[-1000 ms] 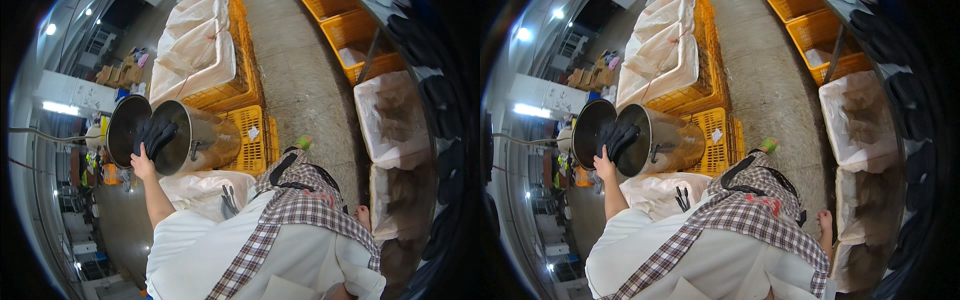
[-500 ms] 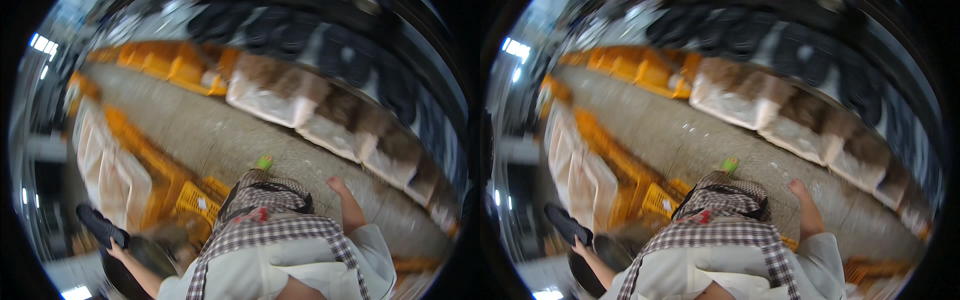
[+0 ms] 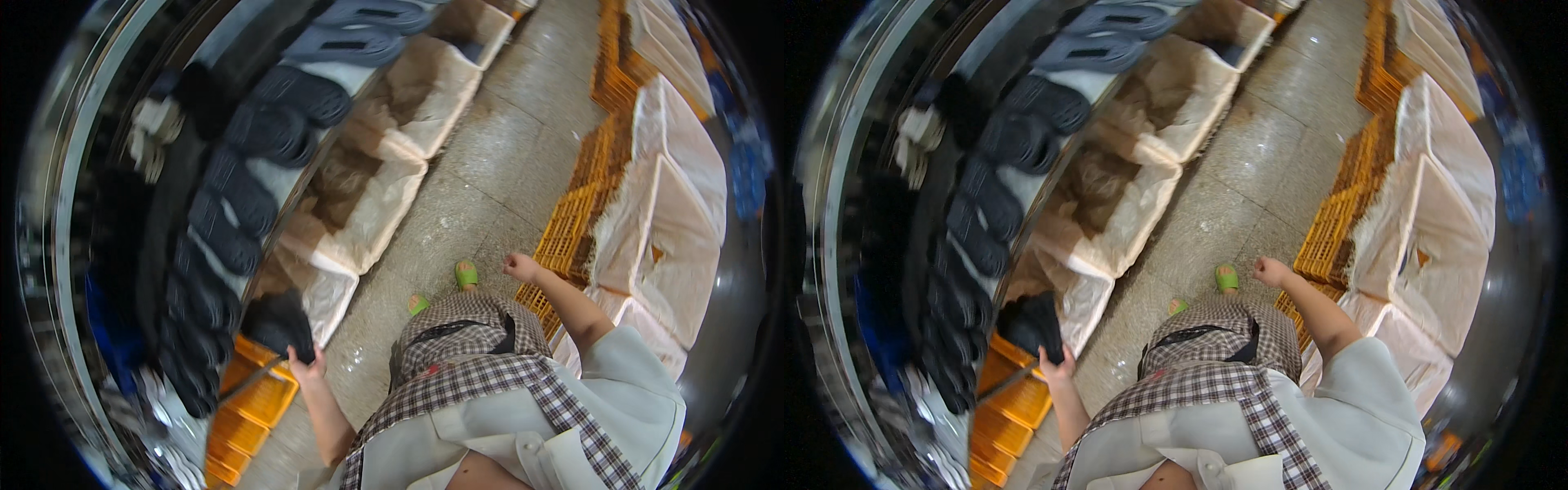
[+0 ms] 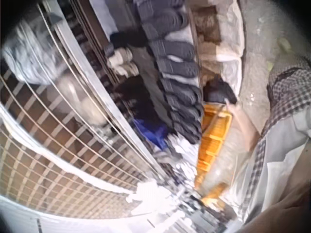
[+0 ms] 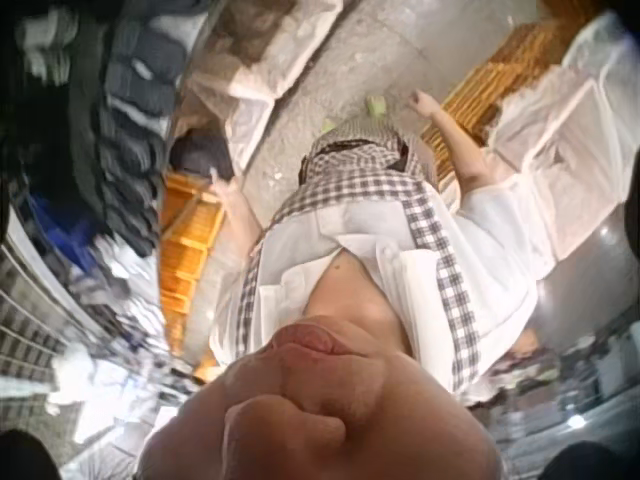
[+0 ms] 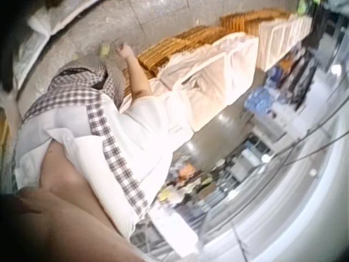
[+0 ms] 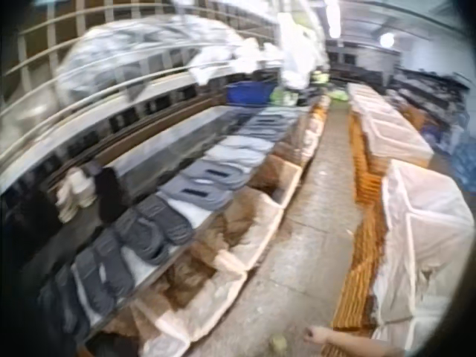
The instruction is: The person repeatedly picks up stacks of gray and black slide sandals from a metal bowl, inspects them, and places them into white bins or onto a shelf. The person handles the sandals one at a time, turning them over to check the soles before stacking them.
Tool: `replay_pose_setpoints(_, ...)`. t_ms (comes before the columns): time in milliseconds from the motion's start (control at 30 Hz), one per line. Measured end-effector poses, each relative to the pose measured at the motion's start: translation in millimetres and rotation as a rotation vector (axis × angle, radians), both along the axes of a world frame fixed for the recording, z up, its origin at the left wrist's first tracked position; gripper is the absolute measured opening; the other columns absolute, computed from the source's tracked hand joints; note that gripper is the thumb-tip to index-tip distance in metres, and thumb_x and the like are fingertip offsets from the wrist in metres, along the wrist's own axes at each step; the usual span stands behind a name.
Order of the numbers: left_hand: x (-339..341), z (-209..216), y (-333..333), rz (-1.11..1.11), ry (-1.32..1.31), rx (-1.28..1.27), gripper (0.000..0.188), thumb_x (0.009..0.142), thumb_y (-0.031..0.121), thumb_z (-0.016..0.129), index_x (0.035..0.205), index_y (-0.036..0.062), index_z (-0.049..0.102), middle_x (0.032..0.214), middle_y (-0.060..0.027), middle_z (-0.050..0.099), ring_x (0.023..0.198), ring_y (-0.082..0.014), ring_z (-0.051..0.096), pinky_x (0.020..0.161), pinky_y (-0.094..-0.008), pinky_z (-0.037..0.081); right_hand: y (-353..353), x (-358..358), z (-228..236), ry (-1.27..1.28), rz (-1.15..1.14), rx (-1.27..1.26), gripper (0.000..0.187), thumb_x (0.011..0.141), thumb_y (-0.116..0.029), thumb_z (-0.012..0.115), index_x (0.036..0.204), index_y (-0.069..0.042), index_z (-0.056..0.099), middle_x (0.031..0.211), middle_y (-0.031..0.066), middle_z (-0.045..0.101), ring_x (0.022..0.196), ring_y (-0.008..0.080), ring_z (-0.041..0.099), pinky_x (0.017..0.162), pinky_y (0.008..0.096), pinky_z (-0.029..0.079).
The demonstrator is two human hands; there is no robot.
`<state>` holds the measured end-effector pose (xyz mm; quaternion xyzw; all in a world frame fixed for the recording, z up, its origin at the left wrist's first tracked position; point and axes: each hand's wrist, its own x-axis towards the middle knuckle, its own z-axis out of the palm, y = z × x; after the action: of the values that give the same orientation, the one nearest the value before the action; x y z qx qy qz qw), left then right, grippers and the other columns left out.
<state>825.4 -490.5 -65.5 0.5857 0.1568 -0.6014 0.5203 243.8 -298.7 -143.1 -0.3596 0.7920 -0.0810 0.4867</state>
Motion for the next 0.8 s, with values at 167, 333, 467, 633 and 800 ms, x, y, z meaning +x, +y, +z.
replay_pose_setpoints(167,-211.5,-23.3,-116.0,-0.5,0.249,0.021,0.028,0.082,0.035,0.065,0.094,0.0092,0.064,0.097,-0.0069,0.065,0.087,-0.0248,0.061,0.072,-0.0339,0.053,97.4,10.3,-5.1,-0.114,-0.297,0.087,0.029,0.076,-0.027,0.062,0.089,-0.001,0.058,0.08,0.0128,0.061,0.077,0.0252,0.059,0.07,0.0364,0.047)
replay_pose_setpoints(333,-405.1,-8.7,-182.5,-0.937,-0.014,0.114,0.05,0.08,0.033,0.068,0.123,0.0172,0.049,0.123,-0.007,0.053,0.113,-0.0304,0.046,0.088,-0.0539,0.039,145.4,18.1,-15.7,-0.198,-0.589,-0.016,0.024,0.078,-0.023,0.062,0.085,-0.001,0.055,0.073,0.0072,0.056,0.07,0.0169,0.054,0.065,0.0322,0.045)
replay_pose_setpoints(467,-519.8,-22.7,-230.9,-1.26,-0.6,-0.255,0.059,0.082,0.02,0.065,0.132,0.0284,0.034,0.121,-0.0113,0.052,0.098,-0.0399,0.054,0.068,-0.0607,0.045,146.7,16.9,-41.4,-0.292,-0.814,-0.041,0.023,0.081,-0.019,0.063,0.091,0.0,0.055,0.074,0.0062,0.055,0.069,0.0152,0.053,0.063,0.0304,0.045)
replay_pose_setpoints(633,-608.4,-95.7,-323.9,-1.653,-1.631,-0.663,0.065,0.081,0.027,0.064,0.136,0.0111,0.035,0.128,-0.0241,0.048,0.116,-0.036,0.049,0.098,-0.0406,0.037,143.2,22.9,-78.6,-0.417,-1.077,0.037,0.022,0.085,-0.017,0.061,0.097,0.0,0.055,0.079,0.0051,0.057,0.069,0.014,0.055,0.063,0.0281,0.045)
replay_pose_setpoints(800,-671.4,-230.8,-395.7,-1.909,-1.955,-0.632,0.066,0.084,0.032,0.06,0.141,0.0213,0.028,0.131,-0.0179,0.045,0.116,-0.0392,0.045,0.096,-0.0462,0.038,132.2,35.0,-124.6,-0.465,-1.506,0.189,0.018,0.084,-0.016,0.062,0.093,-0.002,0.055,0.079,0.0046,0.058,0.065,0.0122,0.055,0.057,0.0262,0.045)
